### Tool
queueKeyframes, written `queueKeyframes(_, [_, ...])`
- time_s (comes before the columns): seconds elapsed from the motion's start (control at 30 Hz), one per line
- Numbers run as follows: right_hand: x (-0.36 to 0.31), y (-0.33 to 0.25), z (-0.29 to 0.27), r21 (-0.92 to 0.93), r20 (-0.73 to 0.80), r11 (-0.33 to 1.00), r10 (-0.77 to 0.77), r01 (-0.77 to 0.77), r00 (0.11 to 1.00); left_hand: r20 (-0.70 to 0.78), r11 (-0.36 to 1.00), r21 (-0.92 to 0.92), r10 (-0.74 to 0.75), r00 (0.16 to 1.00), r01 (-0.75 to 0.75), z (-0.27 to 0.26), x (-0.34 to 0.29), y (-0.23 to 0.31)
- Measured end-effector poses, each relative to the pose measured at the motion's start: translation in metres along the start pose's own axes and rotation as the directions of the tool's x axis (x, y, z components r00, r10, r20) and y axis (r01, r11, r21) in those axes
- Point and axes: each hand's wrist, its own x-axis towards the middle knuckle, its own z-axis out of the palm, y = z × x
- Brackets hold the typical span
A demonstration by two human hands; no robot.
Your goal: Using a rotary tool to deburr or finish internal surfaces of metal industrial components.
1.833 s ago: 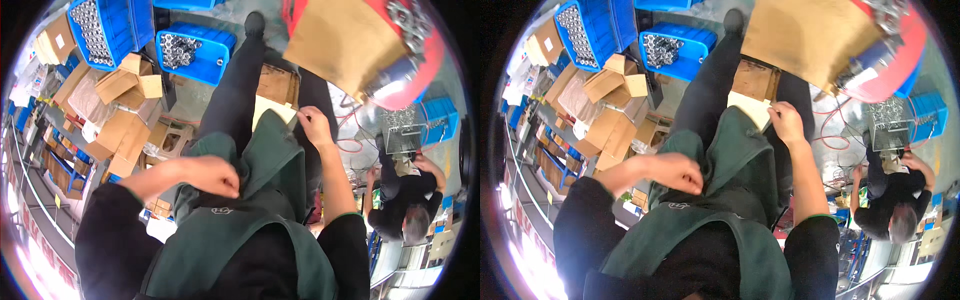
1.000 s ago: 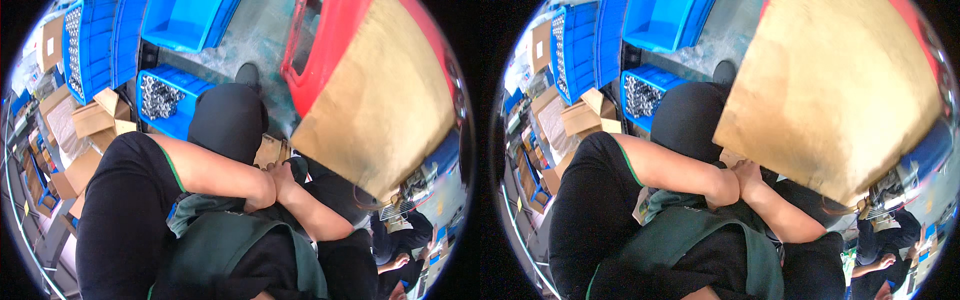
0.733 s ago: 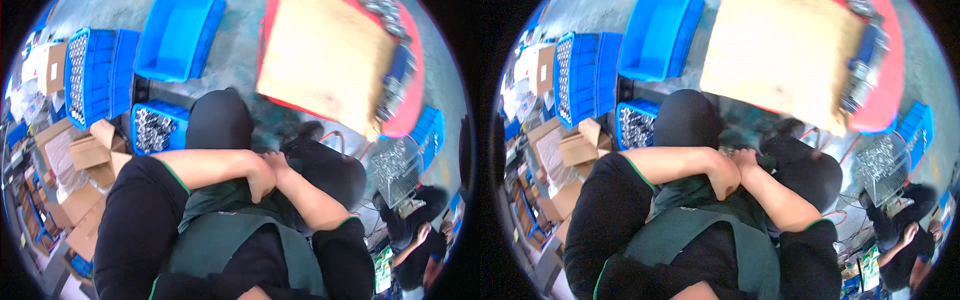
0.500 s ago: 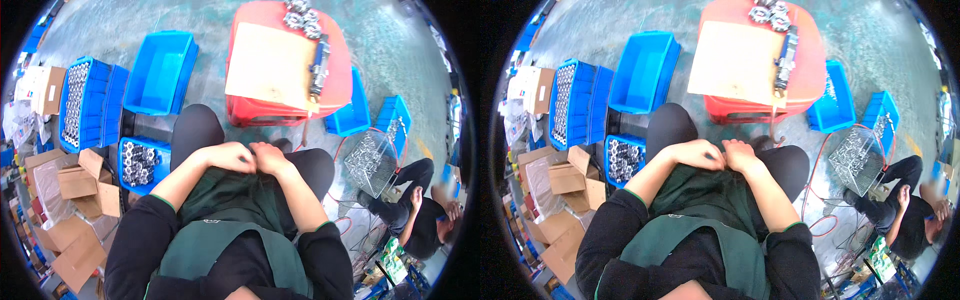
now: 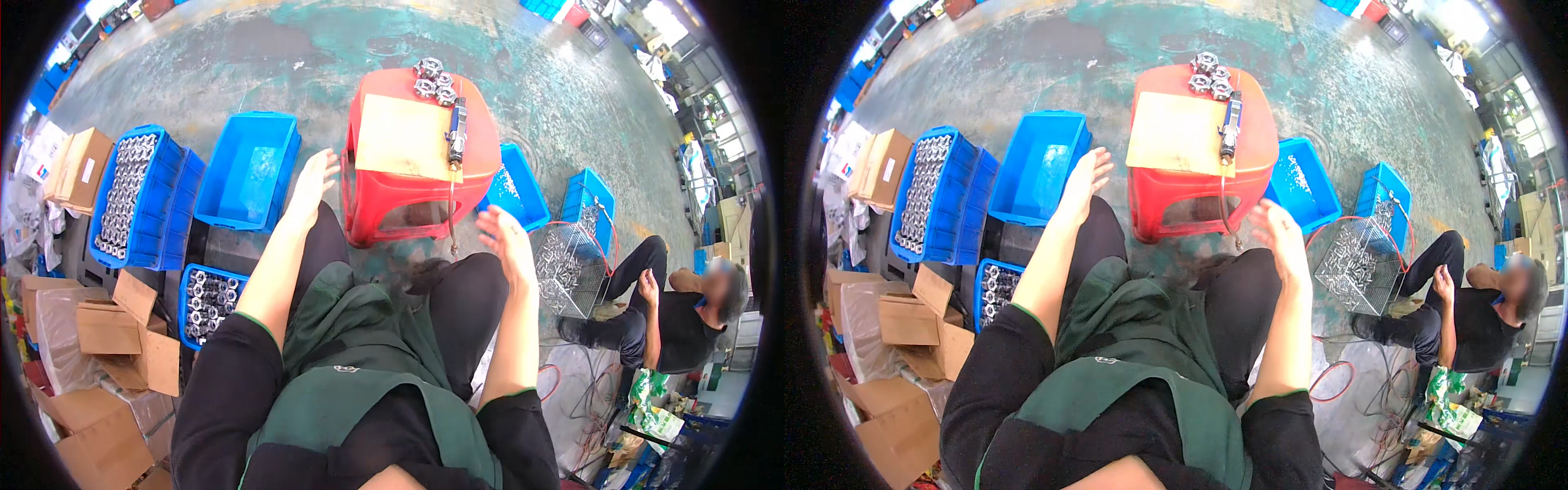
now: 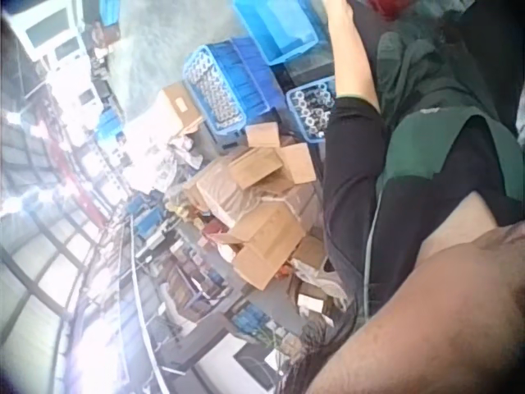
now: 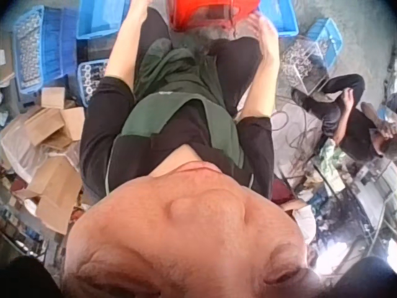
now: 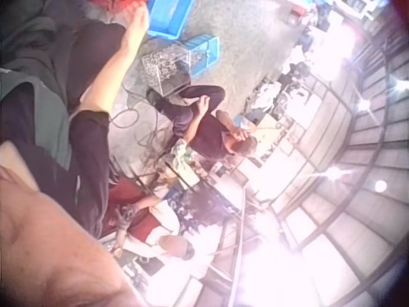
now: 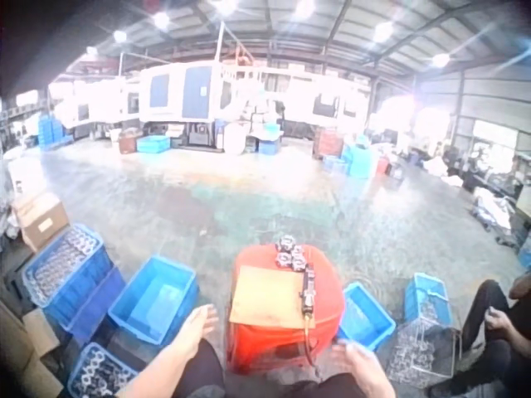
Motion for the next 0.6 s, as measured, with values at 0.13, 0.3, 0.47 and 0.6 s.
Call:
queueKeyframes(0.13, [0.043, 0.009, -0.026, 0.018, -0.153, 1.000, -0.012, 0.015, 0.988, 0.102, 0.995, -0.045, -0.084, 0.991, 0.089, 0.020, 0.025, -0.016])
queueKeyframes(0.3, [0.094, 0.017, -0.027, 0.018, -0.152, 1.000, 0.027, -0.025, 0.988, 0.122, 0.994, -0.107, 0.008, 0.993, 0.005, 0.039, 0.041, -0.014])
queueKeyframes(0.47, [0.141, 0.026, -0.021, 0.011, -0.268, 0.999, 0.046, -0.045, 0.962, 0.047, 0.997, -0.055, -0.053, 0.997, 0.056, 0.044, 0.061, -0.038])
queueKeyframes(0.6, [0.175, 0.042, -0.008, 0.135, -0.287, 0.991, 0.029, 0.010, 0.958, 0.070, 0.992, -0.122, 0.045, 0.997, -0.037, 0.054, 0.070, -0.059])
